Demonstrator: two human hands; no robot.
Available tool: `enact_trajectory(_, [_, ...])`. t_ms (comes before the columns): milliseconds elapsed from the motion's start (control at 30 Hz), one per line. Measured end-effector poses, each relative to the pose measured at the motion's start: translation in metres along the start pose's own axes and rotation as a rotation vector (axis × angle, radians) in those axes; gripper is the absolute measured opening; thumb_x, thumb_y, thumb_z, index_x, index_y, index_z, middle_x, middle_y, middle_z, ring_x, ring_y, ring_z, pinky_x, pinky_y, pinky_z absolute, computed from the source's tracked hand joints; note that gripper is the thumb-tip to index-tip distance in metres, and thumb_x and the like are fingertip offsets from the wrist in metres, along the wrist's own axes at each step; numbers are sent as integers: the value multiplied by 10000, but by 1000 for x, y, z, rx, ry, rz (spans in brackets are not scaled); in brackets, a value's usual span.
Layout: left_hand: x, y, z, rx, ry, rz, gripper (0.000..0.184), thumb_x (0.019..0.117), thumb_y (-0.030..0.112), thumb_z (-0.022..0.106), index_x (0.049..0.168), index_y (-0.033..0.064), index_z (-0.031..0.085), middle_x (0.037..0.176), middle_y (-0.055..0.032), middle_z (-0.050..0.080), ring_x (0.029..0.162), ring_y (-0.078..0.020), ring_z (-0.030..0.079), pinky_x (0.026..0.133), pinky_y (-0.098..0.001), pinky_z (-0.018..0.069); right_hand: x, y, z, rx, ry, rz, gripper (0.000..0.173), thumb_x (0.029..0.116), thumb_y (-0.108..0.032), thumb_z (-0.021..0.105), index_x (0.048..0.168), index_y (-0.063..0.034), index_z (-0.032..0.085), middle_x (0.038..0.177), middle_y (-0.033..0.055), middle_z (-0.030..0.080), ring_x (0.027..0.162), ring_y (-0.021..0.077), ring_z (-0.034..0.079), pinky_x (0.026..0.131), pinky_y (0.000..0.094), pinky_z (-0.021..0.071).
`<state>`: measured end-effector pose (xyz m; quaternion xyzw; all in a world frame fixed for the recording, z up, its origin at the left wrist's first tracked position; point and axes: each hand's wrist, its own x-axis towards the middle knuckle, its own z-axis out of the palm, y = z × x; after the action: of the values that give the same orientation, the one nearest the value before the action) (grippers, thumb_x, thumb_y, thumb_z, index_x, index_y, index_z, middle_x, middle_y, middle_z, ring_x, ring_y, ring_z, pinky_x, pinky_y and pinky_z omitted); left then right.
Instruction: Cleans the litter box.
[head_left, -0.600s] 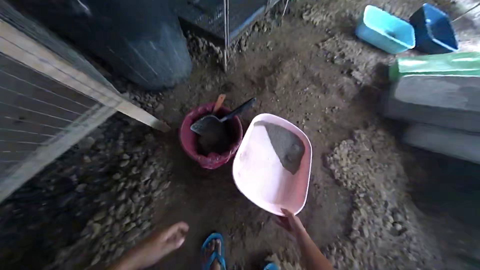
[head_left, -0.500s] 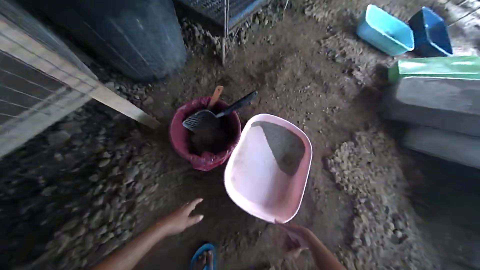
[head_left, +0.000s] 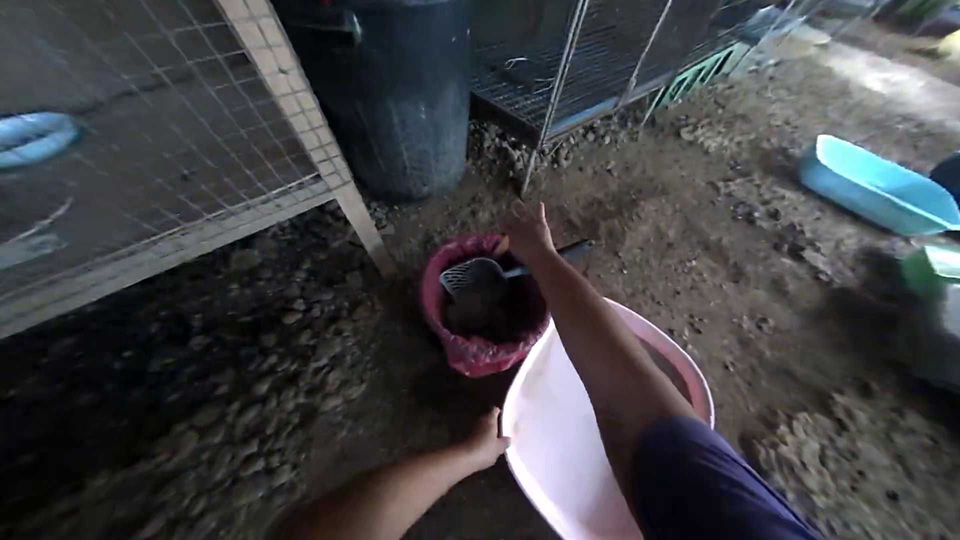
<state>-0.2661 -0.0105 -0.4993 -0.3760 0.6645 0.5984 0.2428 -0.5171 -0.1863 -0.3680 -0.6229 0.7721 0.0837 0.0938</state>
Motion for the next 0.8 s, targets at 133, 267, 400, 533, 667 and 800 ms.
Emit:
enact_trajectory(133, [-3, -20, 13, -23, -146, -45, 439, 1061, 186, 564, 1413, -51, 451, 1220, -273, 607, 1017, -343, 638, 911, -476, 514, -17, -24, -12, -29, -257, 140, 358, 1047, -139, 541, 1314, 89, 614, 1409, 307, 562, 1358, 500, 486, 1089, 739, 321])
enact_trajectory(267, [-1, -17, 15, -21, -92, -80, 743, 1027, 313, 632, 1605, 79, 227, 1406, -322, 520, 1160, -437, 611, 974, -565, 491, -64, -12, -51, -33, -182, 42, 323, 1028, -225, 613, 1261, -12, 684, 1309, 239, 651, 1210, 451, 621, 949, 650, 508])
enact_trajectory(400, [30, 1, 6, 2, 20, 19, 824, 986, 267, 691, 1609, 3, 220, 1591, -297, 341, 1479, -411, 359, 1213, -536, 307, -145, 28, -92, 84, -103, 173, 235, 1034, -124, 566, 1180, -14, 714, 1254, 247, 666, 1170, 456, 638, 927, 656, 510])
enact_trajectory(533, [68, 20, 13, 29, 116, 89, 714, 968, 172, 703, 1534, -53, 330, 1516, -324, 415, 1422, -421, 424, 1175, -537, 358, -284, 100, -56, 384, 152, 261, 155, 982, -128, 660, 1000, 0, 745, 968, 188, 716, 910, 359, 699, 809, 588, 557])
enact_trajectory(667, [87, 38, 32, 13, 251, -64, 694, 1033, 185, 588, 1576, -55, 228, 1548, -329, 373, 1446, -425, 395, 1181, -536, 349, -446, 112, 30, 962, -159, 692, 203, 933, -101, 682, 1076, 29, 620, 799, 77, 653, 609, 138, 624, 579, 308, 554])
enact_trajectory(800, [89, 44, 38, 119, 340, -78, 614, 1003, 68, 559, 1545, -68, 307, 1510, -315, 437, 1420, -412, 439, 1168, -529, 362, -515, 44, 110, 888, -394, 1083, 513, 974, -48, 625, 1452, 14, 451, 1039, 277, 695, 912, 427, 704, 842, 571, 562])
